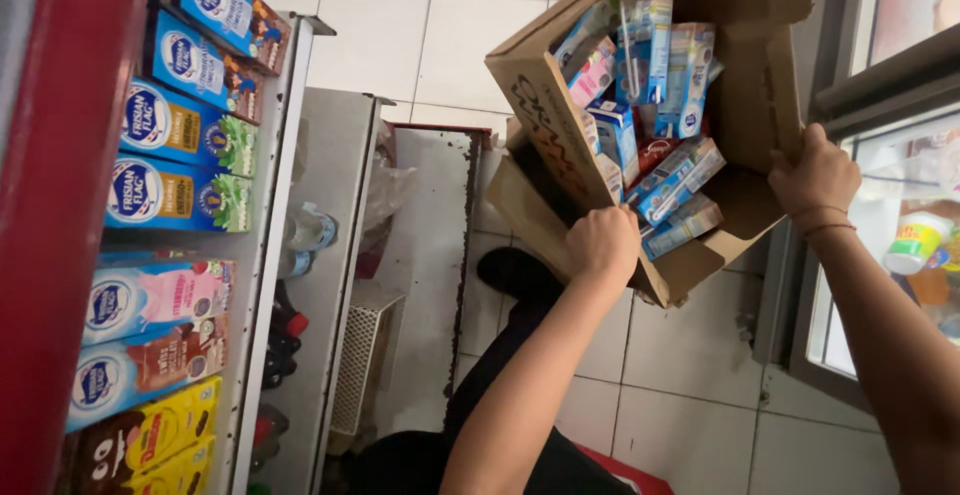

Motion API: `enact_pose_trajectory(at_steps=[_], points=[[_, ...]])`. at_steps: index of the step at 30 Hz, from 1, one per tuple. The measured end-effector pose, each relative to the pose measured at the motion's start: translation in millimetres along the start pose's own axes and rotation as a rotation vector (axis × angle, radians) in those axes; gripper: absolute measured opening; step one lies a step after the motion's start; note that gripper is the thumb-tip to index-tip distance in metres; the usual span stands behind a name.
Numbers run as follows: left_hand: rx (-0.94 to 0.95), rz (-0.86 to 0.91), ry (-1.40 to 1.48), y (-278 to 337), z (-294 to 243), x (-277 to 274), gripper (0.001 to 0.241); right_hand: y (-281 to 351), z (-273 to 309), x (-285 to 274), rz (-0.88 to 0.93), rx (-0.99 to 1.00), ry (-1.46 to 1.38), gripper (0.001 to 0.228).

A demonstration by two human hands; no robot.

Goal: The person cleans the metal shelves of a refrigerated display case. They use a spray bottle to apply liquid and a cloth to wipe the surfaces. The person also moves a cardboard box and a red stool to access different areas of the shelves.

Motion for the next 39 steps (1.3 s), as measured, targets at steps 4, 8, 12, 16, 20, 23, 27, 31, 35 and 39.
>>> enact_pose_trajectory(at_steps=[4, 8, 12, 16, 20, 23, 27, 31, 35, 39], points=[[-0.026, -0.053, 0.001, 5, 9, 2, 0.048, 18, -1, -2, 0.020, 0.005, -0.009, 0.034], [0.015, -0.093, 0.000, 4, 12, 0, 0.048, 26, 8, -9, 0.027, 0.008, -0.054, 0.030], [0.036, -0.100, -0.021, 0, 13, 2, 0.049, 26, 15, -16, 0.037, 0.007, -0.046, 0.029], [0.053, -0.099, -0.079, 1, 19, 4, 0.049, 46, 14, -21, 0.048, -0.014, -0.091, 0.037], [0.122, -0.100, -0.104, 3, 25, 2, 0.047, 74, 3, -23, 0.089, 0.051, -0.157, 0.028], [0.162, -0.133, -0.122, 1, 27, 1, 0.044, 89, 0, -20, 0.068, 0.067, -0.089, 0.034], [0.219, -0.151, -0.164, 2, 34, 5, 0.042, 110, -3, -23, 0.087, 0.083, -0.123, 0.030], [0.235, -0.135, -0.239, -17, 46, 2, 0.040, 135, 10, -29, 0.089, 0.126, -0.246, 0.060], [0.266, -0.280, -0.353, -43, 69, -23, 0.030, 162, 37, -24, 0.135, 0.184, -0.347, 0.036], [0.302, -0.286, -0.375, -51, 95, -51, 0.037, 193, 77, -22, 0.095, 0.235, -0.387, 0.032]])
Point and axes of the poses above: each hand's wrist, its own y-axis away from the middle knuckle, its own x-axis out of the palm, z = x × y, the point moved 5 cm from there along -y, towards the middle knuckle, and after that the axes turned 5 degrees about x, right-handed, at the moved point
